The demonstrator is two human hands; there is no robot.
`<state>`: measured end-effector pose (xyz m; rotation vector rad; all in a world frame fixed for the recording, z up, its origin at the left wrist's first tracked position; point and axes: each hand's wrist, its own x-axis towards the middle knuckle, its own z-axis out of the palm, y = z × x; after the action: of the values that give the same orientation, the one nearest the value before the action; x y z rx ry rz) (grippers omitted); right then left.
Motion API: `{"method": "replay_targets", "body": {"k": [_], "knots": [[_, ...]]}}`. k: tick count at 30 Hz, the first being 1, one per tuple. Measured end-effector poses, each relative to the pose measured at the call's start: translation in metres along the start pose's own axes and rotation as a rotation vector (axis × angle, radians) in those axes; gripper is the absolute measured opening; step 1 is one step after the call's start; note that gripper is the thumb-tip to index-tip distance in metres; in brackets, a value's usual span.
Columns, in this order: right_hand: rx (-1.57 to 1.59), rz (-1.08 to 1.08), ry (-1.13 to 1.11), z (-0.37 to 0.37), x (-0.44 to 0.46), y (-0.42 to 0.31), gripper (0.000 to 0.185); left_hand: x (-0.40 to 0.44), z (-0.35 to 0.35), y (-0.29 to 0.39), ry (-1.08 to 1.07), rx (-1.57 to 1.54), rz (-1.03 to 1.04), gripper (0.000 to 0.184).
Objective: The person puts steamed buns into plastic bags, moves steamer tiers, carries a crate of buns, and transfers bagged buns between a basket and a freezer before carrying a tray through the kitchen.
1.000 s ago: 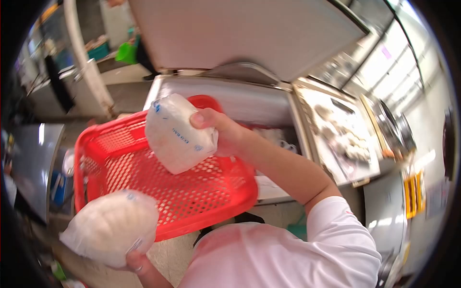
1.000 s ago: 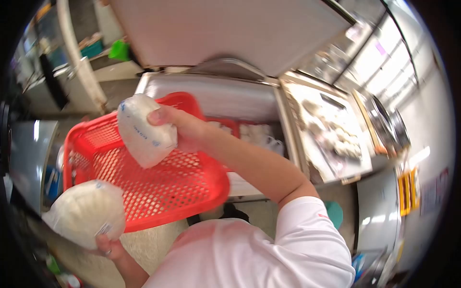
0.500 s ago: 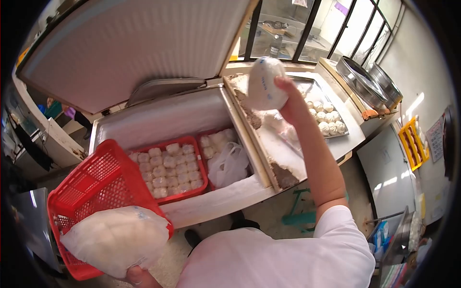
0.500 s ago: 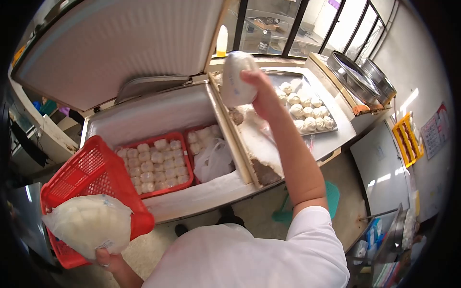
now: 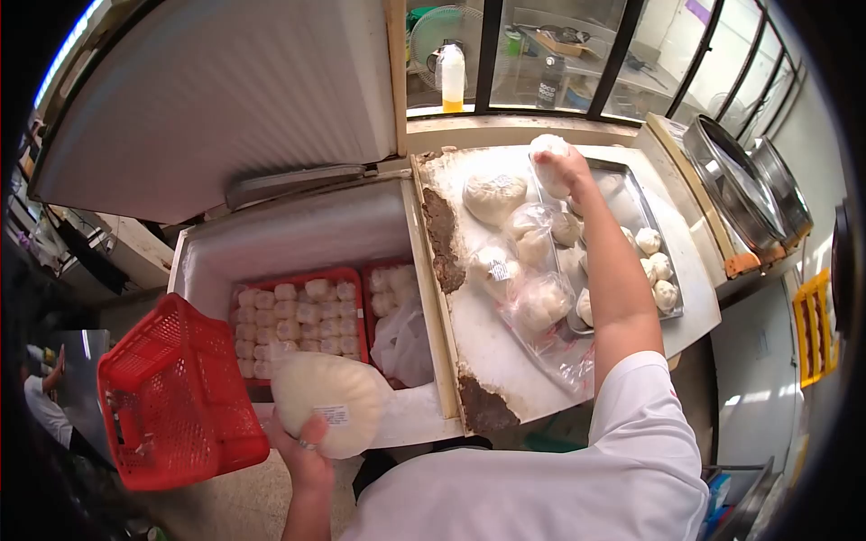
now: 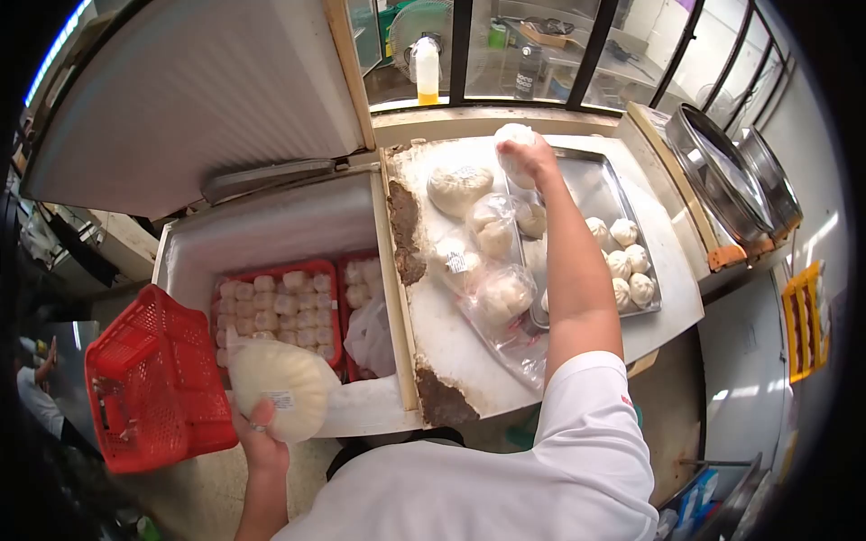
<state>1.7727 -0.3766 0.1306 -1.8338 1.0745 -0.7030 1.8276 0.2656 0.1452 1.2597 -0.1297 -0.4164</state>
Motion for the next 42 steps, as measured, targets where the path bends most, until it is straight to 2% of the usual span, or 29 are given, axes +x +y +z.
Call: {"method": "replay_targets", "body": {"k": [1,2,5,7,8,9,11,13,14,15,17,19,20,21,23,25,27,30,31,32,33,34,36,37,39,40,41,42], "knots": [[-0.095,-0.032,-0.012,0.003,0.010,0.014,0.074,0.004,0.008,-0.005,0.018,0.004,-0.027,0.071],[-0.321,-0.100,0.001,0.003,-0.003,0.002,0.074,0.008,0.018,-0.008,0.034,0.007,-0.057,0.069],[-0.756,-0.329,0.251,0.027,-0.001,0.020,0.077,0.022,0.046,-0.015,0.055,0.012,-0.128,0.065],[-0.300,-0.513,-0.009,0.023,-0.077,-0.053,0.083,0.040,0.070,-0.020,0.016,0.032,-0.143,0.063],[-0.184,-0.572,-0.172,0.030,-0.119,-0.073,0.093,0.049,0.083,-0.022,-0.018,0.055,-0.141,0.063],[-0.132,-0.677,-0.411,0.029,-0.169,-0.101,0.105,0.057,0.096,-0.023,-0.053,0.079,-0.141,0.063],[-0.254,-0.954,-0.605,0.026,-0.243,-0.129,0.112,0.072,0.132,-0.022,-0.196,0.071,-0.110,0.058],[-0.339,-0.924,-0.611,0.038,-0.272,-0.123,0.114,0.080,0.166,-0.022,-0.334,-0.017,-0.123,0.057],[-0.285,-0.846,-0.432,0.045,-0.270,-0.115,0.116,0.082,0.179,-0.021,-0.401,-0.099,-0.151,0.058],[-0.265,-0.920,-0.307,0.039,-0.256,-0.108,0.116,0.086,0.189,-0.019,-0.491,-0.150,-0.175,0.060],[-0.026,-0.763,-0.295,0.028,-0.215,-0.077,0.111,0.089,0.202,-0.015,-0.666,-0.254,-0.215,0.064],[-0.145,-0.590,-0.081,0.005,-0.185,-0.069,0.107,0.076,0.202,-0.014,-0.646,-0.082,-0.104,0.067],[-0.086,-0.474,-0.009,-0.005,-0.155,-0.047,0.106,0.071,0.200,-0.014,-0.631,0.003,-0.045,0.069],[-0.026,-0.358,0.062,-0.017,-0.125,-0.026,0.105,0.065,0.192,-0.013,-0.629,0.043,-0.043,0.069],[-0.100,-0.040,0.278,-0.044,-0.092,-0.019,0.103,0.052,0.168,-0.014,-0.616,0.127,-0.030,0.069],[-0.288,0.012,0.468,-0.065,-0.045,0.029,0.104,0.043,0.144,-0.015,-0.582,0.162,-0.027,0.067],[-0.499,0.196,0.461,-0.083,-0.008,0.082,0.105,0.035,0.119,-0.012,-0.539,0.202,0.011,0.066],[-0.756,0.089,0.414,-0.109,0.064,0.188,0.095,0.023,0.083,0.003,-0.453,0.207,0.047,0.064],[-0.730,0.114,0.310,-0.117,0.065,0.179,0.091,0.017,0.068,0.008,-0.415,0.224,0.068,0.064],[-0.800,0.171,0.331,-0.124,0.088,0.186,0.089,0.012,0.056,0.018,-0.363,0.262,0.081,0.062],[-0.790,0.087,0.409,-0.118,0.065,0.149,0.084,0.006,0.039,0.024,-0.315,0.284,0.108,0.061],[-0.690,-0.136,0.521,-0.108,0.061,0.133,0.075,0.001,0.024,0.030,-0.275,0.304,0.134,0.060],[-0.377,-0.369,0.437,-0.052,-0.016,0.021,0.057,-0.011,-0.002,0.042,-0.181,0.311,0.192,0.054],[-0.297,-0.415,0.352,-0.021,-0.056,-0.030,0.052,-0.016,-0.015,0.049,-0.140,0.316,0.242,0.052],[-0.073,-0.618,0.034,0.039,-0.123,-0.095,0.040,-0.025,-0.041,0.065,-0.086,0.322,0.338,0.048],[-0.052,-0.597,-0.123,0.068,-0.178,-0.141,0.040,-0.030,-0.051,0.076,-0.032,0.322,0.380,0.042],[0.072,-0.641,-0.293,0.098,-0.198,-0.146,0.040,-0.035,-0.063,0.088,0.025,0.365,0.427,0.039],[0.144,-0.552,-0.469,0.124,-0.239,-0.173,0.041,-0.039,-0.076,0.099,0.080,0.404,0.472,0.037]]}}
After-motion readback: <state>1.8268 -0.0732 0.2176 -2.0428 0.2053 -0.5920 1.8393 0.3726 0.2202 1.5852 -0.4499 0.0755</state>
